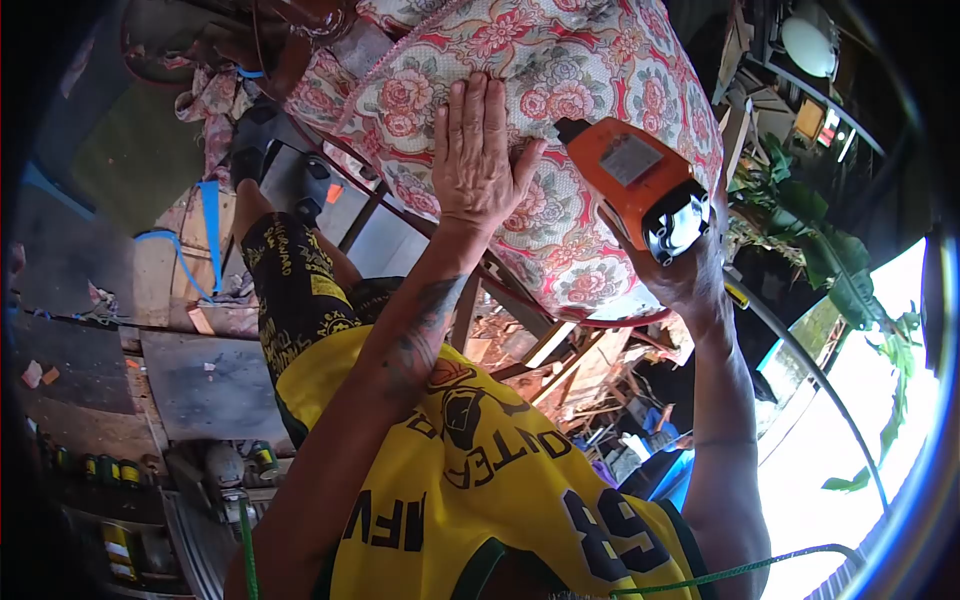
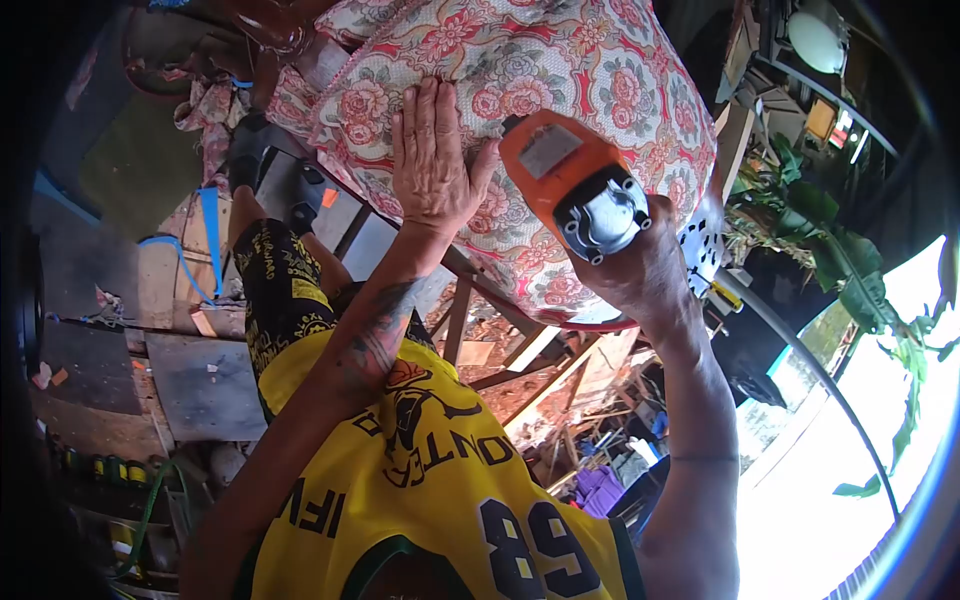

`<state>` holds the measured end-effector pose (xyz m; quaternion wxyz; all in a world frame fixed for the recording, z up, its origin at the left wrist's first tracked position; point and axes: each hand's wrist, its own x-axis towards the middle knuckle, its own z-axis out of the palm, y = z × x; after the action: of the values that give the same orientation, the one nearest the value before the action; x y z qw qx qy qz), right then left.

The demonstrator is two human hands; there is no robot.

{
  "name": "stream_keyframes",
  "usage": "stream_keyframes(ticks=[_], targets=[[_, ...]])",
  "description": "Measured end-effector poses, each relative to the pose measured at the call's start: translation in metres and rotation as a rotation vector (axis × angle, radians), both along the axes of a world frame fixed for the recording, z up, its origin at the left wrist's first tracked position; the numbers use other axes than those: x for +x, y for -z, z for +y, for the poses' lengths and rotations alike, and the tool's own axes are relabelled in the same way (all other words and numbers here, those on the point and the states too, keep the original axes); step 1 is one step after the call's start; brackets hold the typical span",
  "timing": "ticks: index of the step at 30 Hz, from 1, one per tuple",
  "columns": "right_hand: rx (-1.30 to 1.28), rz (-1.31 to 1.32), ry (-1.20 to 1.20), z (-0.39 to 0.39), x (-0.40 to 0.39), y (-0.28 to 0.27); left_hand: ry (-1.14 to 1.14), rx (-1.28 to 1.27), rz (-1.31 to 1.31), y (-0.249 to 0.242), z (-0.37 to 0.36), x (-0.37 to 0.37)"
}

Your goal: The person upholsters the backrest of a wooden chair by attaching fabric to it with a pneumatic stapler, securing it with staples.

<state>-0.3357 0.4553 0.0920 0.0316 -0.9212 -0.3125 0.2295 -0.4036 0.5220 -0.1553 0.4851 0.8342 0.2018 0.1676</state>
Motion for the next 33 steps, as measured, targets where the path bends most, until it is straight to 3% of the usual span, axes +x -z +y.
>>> stream_keyframes(ticks=[5,6,11,13,15,18,33], targets=[[0.016,-0.019,-0.11,0.021,0.014,0.014,0.007,0.003,0.029,0.003,0.0,0.001],[0.041,0.043,-0.013,0.026,0.014,0.017,0.013,0.02,0.06,0.003,-0.001,0.0],[-0.017,0.056,-0.052,0.04,0.02,0.036,0.013,0.003,0.079,0.004,-0.001,-0.003],[-0.04,0.067,0.038,0.039,0.02,0.041,-0.008,-0.038,0.095,0.005,-0.005,-0.003],[-0.057,0.047,-0.067,0.042,0.024,0.042,-0.037,-0.077,0.086,0.006,-0.005,-0.004],[-0.042,0.08,0.057,0.042,0.023,0.044,-0.018,-0.063,0.091,0.005,-0.004,-0.004],[-0.114,0.076,0.054,0.051,0.017,0.053,-0.01,-0.061,0.093,0.006,-0.003,-0.007]])
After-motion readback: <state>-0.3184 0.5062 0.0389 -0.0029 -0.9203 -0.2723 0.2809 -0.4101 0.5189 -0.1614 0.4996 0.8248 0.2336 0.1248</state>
